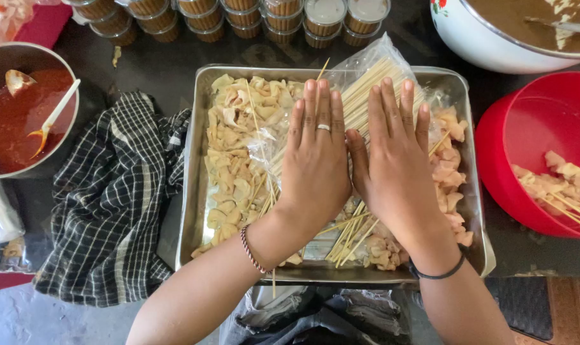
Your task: The person prepares satay by threading small pieces of raw meat onto wooden skewers by hand, moving each completed skewer into a red bowl.
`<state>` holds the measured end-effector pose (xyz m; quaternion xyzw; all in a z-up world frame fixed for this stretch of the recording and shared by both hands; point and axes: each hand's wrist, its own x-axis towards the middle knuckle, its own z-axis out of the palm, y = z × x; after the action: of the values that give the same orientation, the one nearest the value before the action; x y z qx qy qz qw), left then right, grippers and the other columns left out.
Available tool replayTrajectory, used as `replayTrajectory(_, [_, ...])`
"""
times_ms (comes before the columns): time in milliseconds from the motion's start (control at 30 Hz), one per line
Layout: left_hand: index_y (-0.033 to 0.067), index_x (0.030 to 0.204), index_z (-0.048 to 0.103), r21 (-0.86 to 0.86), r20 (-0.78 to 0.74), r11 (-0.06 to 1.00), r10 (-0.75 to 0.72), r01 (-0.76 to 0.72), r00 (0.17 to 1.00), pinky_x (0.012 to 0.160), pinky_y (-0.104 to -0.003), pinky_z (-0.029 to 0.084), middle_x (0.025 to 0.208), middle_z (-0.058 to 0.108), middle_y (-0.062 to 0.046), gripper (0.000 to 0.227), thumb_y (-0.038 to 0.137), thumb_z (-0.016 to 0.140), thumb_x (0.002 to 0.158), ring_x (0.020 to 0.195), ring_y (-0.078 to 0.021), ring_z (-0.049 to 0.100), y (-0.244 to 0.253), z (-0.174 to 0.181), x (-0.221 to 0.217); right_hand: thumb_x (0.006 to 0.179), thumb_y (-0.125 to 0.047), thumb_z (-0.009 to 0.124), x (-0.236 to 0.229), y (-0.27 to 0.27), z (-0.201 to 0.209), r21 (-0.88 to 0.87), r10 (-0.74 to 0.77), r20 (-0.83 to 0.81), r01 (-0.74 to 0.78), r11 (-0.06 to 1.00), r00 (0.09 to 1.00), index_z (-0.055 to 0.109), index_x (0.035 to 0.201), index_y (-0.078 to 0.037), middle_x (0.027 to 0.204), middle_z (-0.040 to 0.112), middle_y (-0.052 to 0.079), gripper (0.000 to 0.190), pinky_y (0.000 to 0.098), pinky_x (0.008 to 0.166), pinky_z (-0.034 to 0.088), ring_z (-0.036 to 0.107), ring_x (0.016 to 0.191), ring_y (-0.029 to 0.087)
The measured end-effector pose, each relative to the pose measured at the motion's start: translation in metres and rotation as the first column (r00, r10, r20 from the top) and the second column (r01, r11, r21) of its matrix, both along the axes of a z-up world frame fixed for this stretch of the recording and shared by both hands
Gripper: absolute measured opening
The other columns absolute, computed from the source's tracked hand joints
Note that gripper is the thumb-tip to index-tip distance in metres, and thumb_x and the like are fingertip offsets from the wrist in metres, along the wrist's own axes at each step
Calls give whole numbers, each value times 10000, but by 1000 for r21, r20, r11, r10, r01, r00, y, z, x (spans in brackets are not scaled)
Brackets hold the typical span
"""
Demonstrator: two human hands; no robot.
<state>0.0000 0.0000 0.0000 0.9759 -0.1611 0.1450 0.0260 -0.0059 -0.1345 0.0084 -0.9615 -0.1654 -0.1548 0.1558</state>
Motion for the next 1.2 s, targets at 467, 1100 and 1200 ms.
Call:
replayTrajectory(467, [-137, 1557, 263, -61, 17, 998, -10, 11, 1000, 1284, -476, 96, 1651, 221, -311, 655, 203, 413, 1017, 1569, -407, 131, -1, -5, 1, 1109, -228, 463, -2, 2, 3, 16, 8, 29, -8, 1000, 1000, 334, 1536, 147, 1615, 326, 340, 582, 615, 1249, 126, 158, 1554, 486])
replayTrajectory(1100, [-119, 1557, 294, -58, 60, 995, -75, 78, 995, 1278, -503, 97, 1650, 239, -310, 651, 174, 429, 992, 1564, -428, 126, -4, 8, -2, 1100, -195, 492, -3, -7, 11, 54, -22, 57, 19, 998, 998, 394, 1512, 136, 1598, 366, 328, 538, 594, 1251, 152, 191, 1552, 482])
replayTrajectory(1200, [-130, 1549, 302, -62, 46, 994, -92, 95, 995, 1271, -517, 91, 1645, 248, -315, 638, 180, 421, 1005, 1562, -434, 123, -4, 9, -3, 1084, -186, 493, -2, -10, 13, 49, 5, 76, -9, 999, 997, 386, 1512, 149, 1582, 382, 341, 554, 584, 1245, 161, 214, 1536, 484])
